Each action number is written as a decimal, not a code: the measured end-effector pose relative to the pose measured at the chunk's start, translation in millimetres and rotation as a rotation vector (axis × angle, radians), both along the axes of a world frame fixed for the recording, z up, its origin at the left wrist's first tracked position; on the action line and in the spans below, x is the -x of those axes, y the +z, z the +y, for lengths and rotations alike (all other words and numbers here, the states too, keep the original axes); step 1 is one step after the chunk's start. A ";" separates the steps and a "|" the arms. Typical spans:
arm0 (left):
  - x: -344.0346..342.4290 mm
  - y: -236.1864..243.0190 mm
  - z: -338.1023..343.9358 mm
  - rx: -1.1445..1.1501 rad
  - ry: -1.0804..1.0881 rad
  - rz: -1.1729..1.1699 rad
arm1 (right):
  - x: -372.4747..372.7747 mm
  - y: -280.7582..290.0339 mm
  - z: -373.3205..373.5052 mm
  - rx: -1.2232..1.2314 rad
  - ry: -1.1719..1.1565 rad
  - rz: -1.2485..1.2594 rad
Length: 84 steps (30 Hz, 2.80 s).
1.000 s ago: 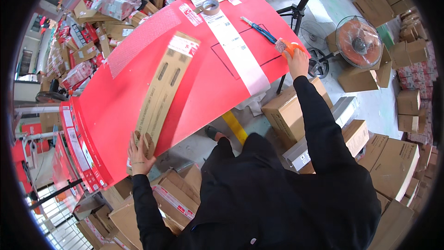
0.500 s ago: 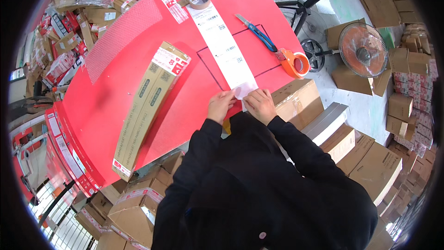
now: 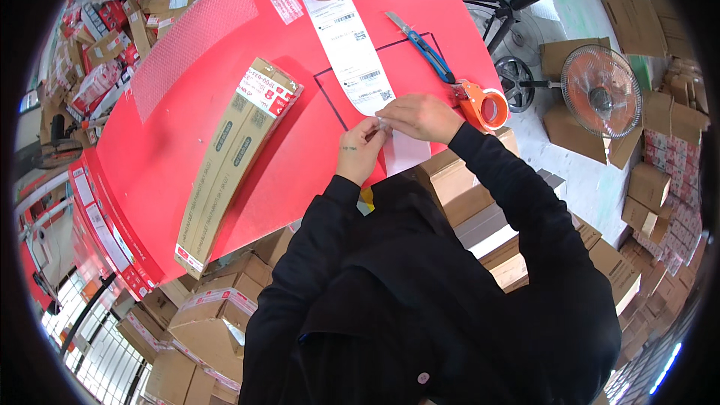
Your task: The person wraps several items in bubble wrap and secures them with tape on a red worktable. They handle a bubble-wrapped bundle, a long cardboard box, and a small white box, applying tape to each. The wrapped items remain on the table at the end of the clip.
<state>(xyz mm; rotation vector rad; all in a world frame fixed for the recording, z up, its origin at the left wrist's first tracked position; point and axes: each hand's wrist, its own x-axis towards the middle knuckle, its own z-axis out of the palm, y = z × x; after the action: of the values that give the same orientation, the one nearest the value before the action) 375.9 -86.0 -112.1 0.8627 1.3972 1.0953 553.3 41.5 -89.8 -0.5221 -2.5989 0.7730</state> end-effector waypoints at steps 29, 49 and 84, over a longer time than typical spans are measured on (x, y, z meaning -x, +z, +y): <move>125.8 95.4 -196.6 0.298 0.322 -0.484 | 118.0 87.6 -198.6 0.226 -0.042 0.145; 402.4 94.1 -381.7 0.272 0.424 0.555 | 387.0 26.6 -239.3 0.034 -0.573 -0.103; 317.3 36.1 -350.5 0.312 -0.279 0.829 | 373.3 8.7 -265.5 0.220 -1.128 -0.206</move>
<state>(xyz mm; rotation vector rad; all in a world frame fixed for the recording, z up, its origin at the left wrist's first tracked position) 58.7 -436.5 -76.0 1.3001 1.9696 0.2684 180.0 -224.0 -81.0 -1.9438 -1.8561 0.5794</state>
